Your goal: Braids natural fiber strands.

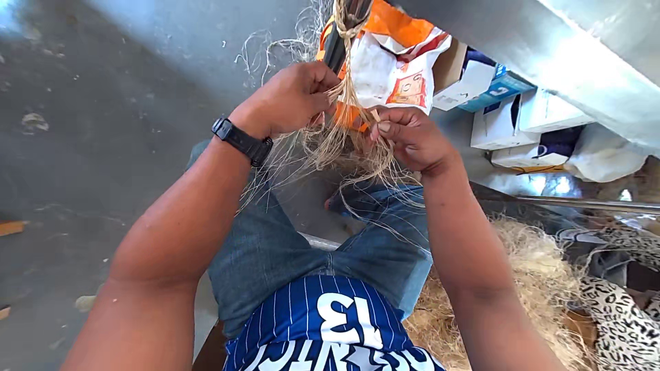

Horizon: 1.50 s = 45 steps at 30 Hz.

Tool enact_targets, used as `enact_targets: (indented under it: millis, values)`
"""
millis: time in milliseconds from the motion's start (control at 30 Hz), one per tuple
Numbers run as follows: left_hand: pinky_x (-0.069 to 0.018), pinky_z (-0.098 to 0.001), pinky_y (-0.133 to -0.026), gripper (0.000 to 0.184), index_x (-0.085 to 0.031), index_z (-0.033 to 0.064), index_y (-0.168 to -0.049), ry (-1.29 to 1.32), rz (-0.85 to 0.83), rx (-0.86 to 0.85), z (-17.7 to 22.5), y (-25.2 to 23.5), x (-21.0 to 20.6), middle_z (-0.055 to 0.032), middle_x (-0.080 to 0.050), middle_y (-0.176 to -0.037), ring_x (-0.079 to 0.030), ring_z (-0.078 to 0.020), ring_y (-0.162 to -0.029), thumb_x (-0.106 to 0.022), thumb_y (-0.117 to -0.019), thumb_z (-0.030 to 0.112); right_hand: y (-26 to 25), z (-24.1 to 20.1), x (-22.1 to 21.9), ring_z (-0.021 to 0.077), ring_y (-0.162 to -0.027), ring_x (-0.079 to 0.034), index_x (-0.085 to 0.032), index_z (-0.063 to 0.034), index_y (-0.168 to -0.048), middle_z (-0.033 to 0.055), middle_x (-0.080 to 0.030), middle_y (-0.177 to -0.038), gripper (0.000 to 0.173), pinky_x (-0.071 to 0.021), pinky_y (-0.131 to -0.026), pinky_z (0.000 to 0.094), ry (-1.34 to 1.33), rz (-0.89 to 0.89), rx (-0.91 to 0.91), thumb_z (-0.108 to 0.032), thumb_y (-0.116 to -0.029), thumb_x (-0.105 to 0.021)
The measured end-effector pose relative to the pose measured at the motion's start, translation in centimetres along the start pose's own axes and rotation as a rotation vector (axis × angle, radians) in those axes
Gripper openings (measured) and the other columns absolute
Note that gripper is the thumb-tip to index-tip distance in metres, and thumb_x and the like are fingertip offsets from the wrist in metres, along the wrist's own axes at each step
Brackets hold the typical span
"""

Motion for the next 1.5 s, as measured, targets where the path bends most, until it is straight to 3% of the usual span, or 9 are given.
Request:
enact_targets:
  millis: [200,400,567,900,1133,1267,1300,1400,1500]
  values:
    - [-0.0519,-0.0218,-0.060,0.022,-0.063,0.0081,-0.123,0.096,-0.032,-0.055,-0.2,-0.1,0.2,-0.0013,-0.069,-0.095,-0.062,-0.0082,-0.071,-0.060,-0.1032,0.017,-0.5,-0.6,0.2,0.0127,-0.094,-0.066,-0.071,-0.0099,-0.095,0.0021,-0.069,-0.111,0.025,-0.0584,-0.084,0.0339,-0.092,0.017,0.032,-0.021,-0.1050,-0.050]
    - [-0.0620,-0.0286,-0.073,0.013,-0.062,0.0034,-0.113,0.205,-0.014,-0.040,0.0,0.1,-0.5,-0.0036,-0.068,-0.091,-0.069,-0.0115,-0.077,-0.057,-0.1043,0.012,-0.9,-0.9,-0.7,0.0098,-0.088,-0.064,-0.070,-0.0093,-0.095,0.0033,-0.069,-0.114,0.026,-0.0565,-0.078,0.0292,-0.146,0.027,0.020,-0.021,-0.1053,-0.050]
    - [-0.0592,-0.0284,-0.076,0.009,-0.058,0.0054,-0.110,0.234,0.021,-0.043,0.0,0.5,-1.0,-0.0017,-0.065,-0.088,-0.066,-0.0102,-0.078,-0.056,-0.1036,0.011,-0.8,-0.7,-1.2,0.0083,-0.078,-0.063,-0.067,-0.0114,-0.092,0.0035,-0.070,-0.104,0.021,-0.0540,-0.067,0.0260,-0.345,0.084,0.037,-0.022,-0.1035,-0.053]
    - [-0.0463,-0.0210,-0.056,0.010,-0.063,0.0086,-0.106,0.303,0.028,-0.054,-0.1,0.8,-1.3,0.0027,-0.059,-0.078,-0.053,-0.0064,-0.062,-0.062,-0.1028,0.018,-0.8,-0.3,-1.5,0.0077,-0.073,-0.060,-0.067,-0.0104,-0.093,0.0037,-0.069,-0.100,0.022,-0.0516,-0.064,0.0250,-0.373,0.080,0.026,-0.021,-0.1041,-0.051]
    - [-0.0465,-0.0222,-0.055,0.008,-0.062,0.0066,-0.099,0.324,0.052,-0.022,-0.6,1.1,-1.7,-0.0008,-0.062,-0.079,-0.053,-0.0080,-0.060,-0.064,-0.1005,0.014,-0.6,0.2,-1.2,0.0131,-0.083,-0.064,-0.067,-0.0116,-0.092,0.0022,-0.068,-0.095,0.025,-0.0565,-0.078,0.0334,-0.408,0.150,0.058,-0.020,-0.1055,-0.048]
    - [-0.0490,-0.0211,-0.054,0.017,-0.062,0.0063,-0.102,0.327,0.043,-0.003,-1.3,2.1,-1.9,-0.0015,-0.065,-0.081,-0.057,-0.0084,-0.060,-0.057,-0.1064,0.022,-0.3,0.3,-1.4,0.0254,-0.097,-0.070,-0.064,-0.0095,-0.091,0.0070,-0.068,-0.092,0.027,-0.0560,-0.098,0.0524,-0.499,0.204,0.059,-0.018,-0.1069,-0.044]
    - [-0.0489,-0.0210,-0.053,0.020,-0.064,0.0062,-0.103,0.308,0.038,-0.006,-1.5,2.5,-1.8,-0.0015,-0.064,-0.080,-0.057,-0.0085,-0.060,-0.054,-0.1076,0.023,-0.2,0.2,-1.5,0.0250,-0.093,-0.071,-0.063,-0.0097,-0.091,0.0069,-0.068,-0.092,0.028,-0.0584,-0.094,0.0522,-0.518,0.197,0.055,-0.018,-0.1076,-0.043]
    - [-0.0468,-0.0212,-0.056,0.024,-0.067,0.0095,-0.106,0.215,0.043,-0.003,-2.1,4.1,-1.0,0.0026,-0.058,-0.073,-0.053,-0.0069,-0.060,-0.051,-0.1090,0.027,0.1,0.3,-1.7,0.0143,-0.066,-0.062,-0.062,-0.0114,-0.090,0.0044,-0.065,-0.090,0.028,-0.0591,-0.061,0.0339,-0.526,0.189,0.033,-0.019,-0.1080,-0.041]
    - [-0.0514,-0.0236,-0.058,0.019,-0.066,0.0122,-0.105,0.137,0.112,0.050,-2.5,6.5,0.2,0.0018,-0.061,-0.080,-0.057,-0.0080,-0.064,-0.055,-0.1073,0.027,0.7,0.4,-1.6,0.0099,-0.063,-0.057,-0.063,-0.0114,-0.093,0.0033,-0.065,-0.092,0.025,-0.0510,-0.054,0.0259,-0.501,0.164,0.006,-0.021,-0.1073,-0.044]
Point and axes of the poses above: each hand's wrist, its own y-axis away from the middle knuckle, its own x-axis out of the back of the hand, z = x × y, the point moved 2 cm from there along -y, towards the middle knuckle
